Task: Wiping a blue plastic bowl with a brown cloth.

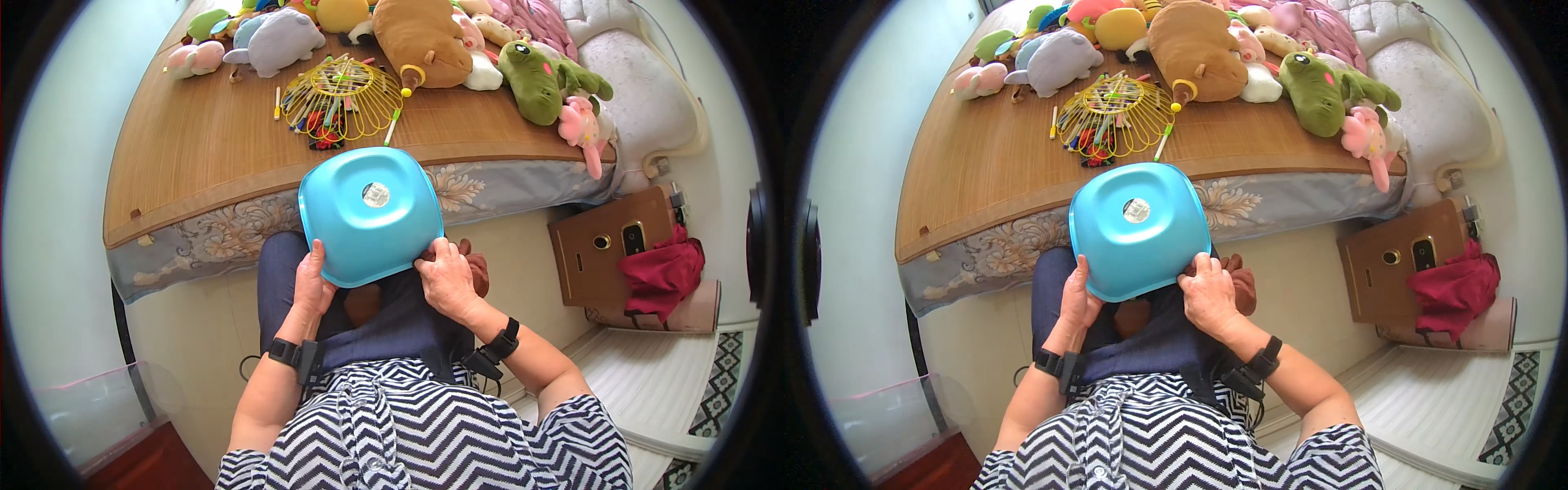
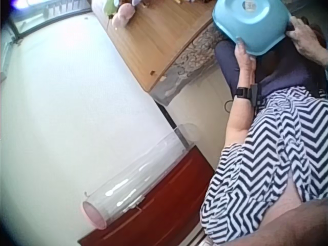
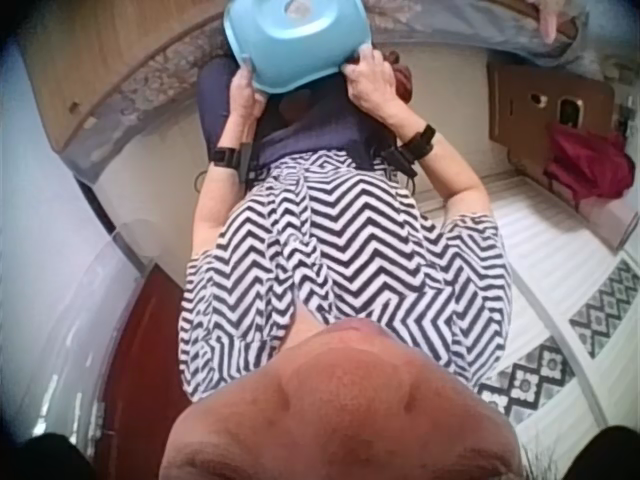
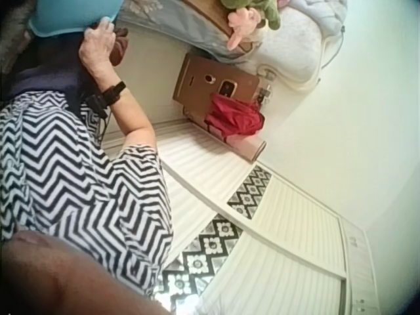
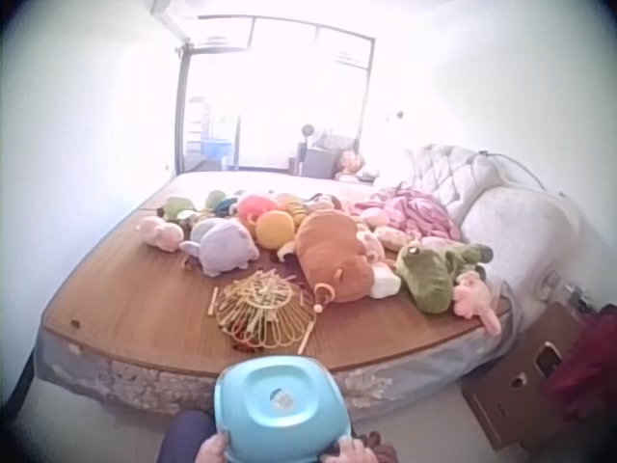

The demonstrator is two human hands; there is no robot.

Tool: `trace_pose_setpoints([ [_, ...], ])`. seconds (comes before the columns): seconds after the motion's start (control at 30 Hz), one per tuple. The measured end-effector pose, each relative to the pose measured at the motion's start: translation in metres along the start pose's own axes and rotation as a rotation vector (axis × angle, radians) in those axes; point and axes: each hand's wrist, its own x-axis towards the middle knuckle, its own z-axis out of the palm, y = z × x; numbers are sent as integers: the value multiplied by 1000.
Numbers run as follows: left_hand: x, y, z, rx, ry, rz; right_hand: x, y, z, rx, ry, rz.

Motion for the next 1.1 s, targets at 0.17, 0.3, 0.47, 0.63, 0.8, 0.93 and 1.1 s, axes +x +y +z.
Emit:
trace_pose_setpoints([
  [0.17, 1, -1, 0, 5, -7, -1, 1, -6, 1, -35, 32, -25],
  [0.3, -2, -1, 2, -6, 3, 20, 0, -8, 1, -32, 59, -36],
  [0.47, -7, -1, 3, -46, -40, 66, 0, -11, 1, -70, 82, -54],
  [0.63, -12, 0, 8, -71, -68, 91, 3, -34, -4, -57, 108, -95],
  [0.8, -17, 2, 15, -77, -91, 103, 6, -49, -3, -94, 82, -172],
  [0.93, -17, 1, 15, -68, -119, 103, 6, -54, -4, -93, 84, -237],
  [1.1, -15, -1, 14, -76, -159, 89, 7, -66, 3, -52, 90, -283],
])
